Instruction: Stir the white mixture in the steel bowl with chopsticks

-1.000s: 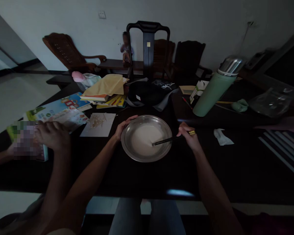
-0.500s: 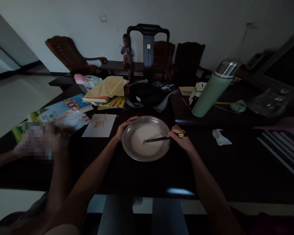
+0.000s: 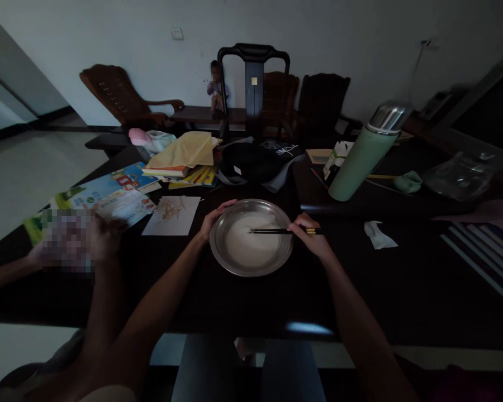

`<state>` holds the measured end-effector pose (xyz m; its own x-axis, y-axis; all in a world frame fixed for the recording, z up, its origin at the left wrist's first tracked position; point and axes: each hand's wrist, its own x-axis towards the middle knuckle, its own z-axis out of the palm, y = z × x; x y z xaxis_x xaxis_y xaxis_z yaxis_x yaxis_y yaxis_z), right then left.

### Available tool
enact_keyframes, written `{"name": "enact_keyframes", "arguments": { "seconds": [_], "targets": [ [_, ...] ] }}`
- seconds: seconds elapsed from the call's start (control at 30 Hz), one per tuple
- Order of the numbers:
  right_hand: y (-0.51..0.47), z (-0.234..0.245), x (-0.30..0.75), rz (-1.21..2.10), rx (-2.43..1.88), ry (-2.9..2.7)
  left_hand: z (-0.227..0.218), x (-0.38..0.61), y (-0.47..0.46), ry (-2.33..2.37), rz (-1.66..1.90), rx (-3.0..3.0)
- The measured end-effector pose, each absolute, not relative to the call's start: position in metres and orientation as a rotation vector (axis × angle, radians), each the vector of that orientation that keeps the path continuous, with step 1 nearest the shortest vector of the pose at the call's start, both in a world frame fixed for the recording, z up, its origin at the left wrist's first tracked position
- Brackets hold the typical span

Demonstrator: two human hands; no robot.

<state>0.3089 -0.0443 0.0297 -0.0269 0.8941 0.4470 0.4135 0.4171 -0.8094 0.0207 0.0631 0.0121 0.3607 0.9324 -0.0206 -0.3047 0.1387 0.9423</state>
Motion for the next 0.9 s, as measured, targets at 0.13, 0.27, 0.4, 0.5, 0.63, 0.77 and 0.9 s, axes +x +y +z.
{"name": "enact_keyframes", "arguments": {
  "seconds": [0.13,0.27,0.4,0.5,0.63,0.77,0.9],
  "targets": [
    [-0.046,0.031,0.316,0.583,-1.173,-1.457,0.019,-0.004,0.051,0.774,1.029,1.065],
    [-0.045,0.033,0.31,0.632,-1.15,-1.641,0.039,-0.11,0.035,0.808,0.965,1.062],
    [-0.046,0.034,0.315,0.536,-1.223,-1.518,0.052,-0.188,0.033,0.812,0.993,1.063],
    [-0.049,0.035,0.321,0.593,-1.219,-1.439,0.042,-0.159,0.04,0.805,0.988,1.063],
    [-0.048,0.035,0.311,0.645,-1.174,-1.656,0.02,-0.043,0.053,0.811,0.978,1.044],
    [-0.046,0.035,0.313,0.5,-1.233,-1.611,0.01,0.019,0.064,0.739,0.963,1.007],
    [-0.049,0.037,0.323,0.54,-1.215,-1.475,0.011,0.012,0.065,0.733,0.959,0.963]
  ]
}}
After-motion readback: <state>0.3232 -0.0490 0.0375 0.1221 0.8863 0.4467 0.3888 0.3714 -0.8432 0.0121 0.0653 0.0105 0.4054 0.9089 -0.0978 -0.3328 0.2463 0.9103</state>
